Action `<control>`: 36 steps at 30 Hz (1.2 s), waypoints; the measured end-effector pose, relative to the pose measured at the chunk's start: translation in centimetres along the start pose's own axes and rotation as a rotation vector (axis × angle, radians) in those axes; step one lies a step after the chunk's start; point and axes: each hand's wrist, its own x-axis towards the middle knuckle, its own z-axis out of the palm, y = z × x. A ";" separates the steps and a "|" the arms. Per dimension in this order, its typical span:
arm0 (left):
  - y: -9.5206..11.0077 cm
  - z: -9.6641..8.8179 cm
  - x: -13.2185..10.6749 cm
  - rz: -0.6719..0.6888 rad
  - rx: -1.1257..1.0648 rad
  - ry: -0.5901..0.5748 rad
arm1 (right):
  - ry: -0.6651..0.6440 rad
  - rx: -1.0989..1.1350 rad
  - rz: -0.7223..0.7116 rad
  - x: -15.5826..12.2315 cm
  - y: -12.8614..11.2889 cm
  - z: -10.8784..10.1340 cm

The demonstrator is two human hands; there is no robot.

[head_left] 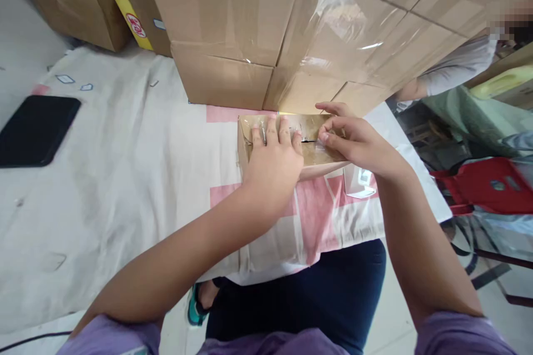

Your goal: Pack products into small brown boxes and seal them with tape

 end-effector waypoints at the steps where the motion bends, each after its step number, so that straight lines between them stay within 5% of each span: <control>1: 0.0 -0.1 0.0 0.001 -0.003 0.009 | -0.028 -0.008 0.032 0.1 -0.2 0.0; 13: 0.1 0.5 -0.6 0.017 -0.048 0.151 | -0.020 -0.070 0.054 0.6 0.0 0.8; 24: 0.3 0.4 -1.5 0.268 -0.045 0.172 | 0.004 -0.088 0.063 0.3 -0.2 0.9; 36: 1.8 1.9 -1.3 0.155 -0.072 0.457 | 0.027 -0.074 0.108 0.7 -0.6 1.1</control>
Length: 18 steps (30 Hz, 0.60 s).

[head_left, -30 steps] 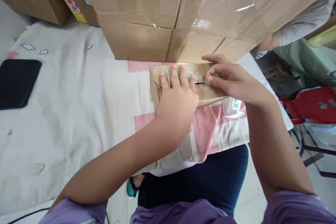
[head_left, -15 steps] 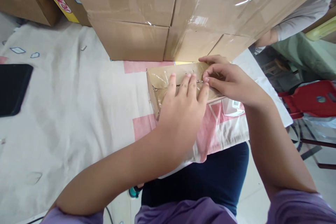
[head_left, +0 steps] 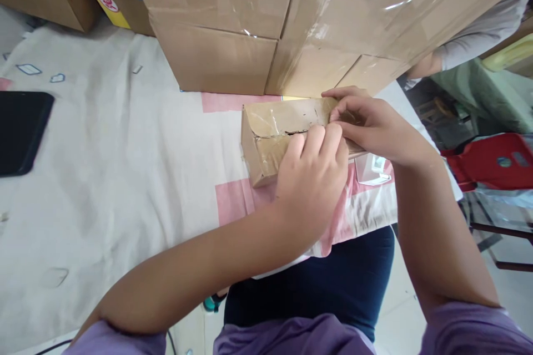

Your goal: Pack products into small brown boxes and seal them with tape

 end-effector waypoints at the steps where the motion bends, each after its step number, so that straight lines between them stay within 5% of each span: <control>1: 0.2 0.2 0.0 -0.011 -0.002 0.013 | -0.003 0.008 0.000 0.0 0.0 0.0; 9: 0.9 1.0 -0.3 0.003 0.048 0.090 | -0.015 0.066 -0.022 0.1 0.3 -0.1; 18: 0.7 0.5 -0.3 0.074 0.059 -0.024 | -0.036 0.032 0.003 0.4 0.1 -0.5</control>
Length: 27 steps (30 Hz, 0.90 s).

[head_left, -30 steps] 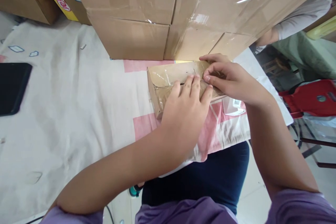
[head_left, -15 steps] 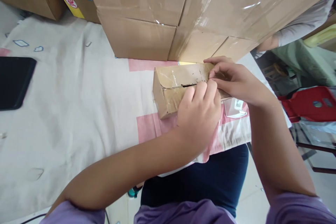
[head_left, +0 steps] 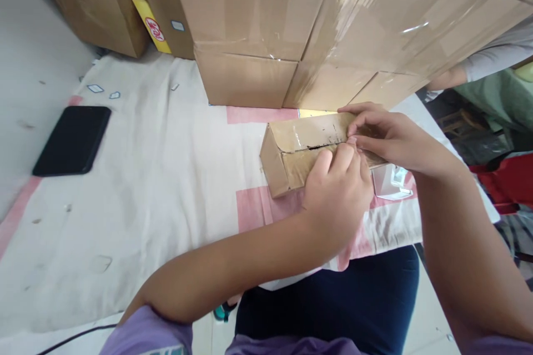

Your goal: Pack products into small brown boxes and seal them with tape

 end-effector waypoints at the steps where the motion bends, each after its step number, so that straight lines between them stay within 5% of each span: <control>1: -0.1 0.0 0.0 0.009 -0.004 -0.004 | -0.009 -0.008 -0.006 0.0 0.1 -0.1; 17: 0.1 0.6 -0.1 -0.012 0.027 0.142 | -0.038 0.005 0.046 0.0 0.4 -0.1; 27: -0.3 0.9 -0.1 0.030 -0.054 0.160 | 0.051 -0.107 -0.098 1.2 3.0 -0.3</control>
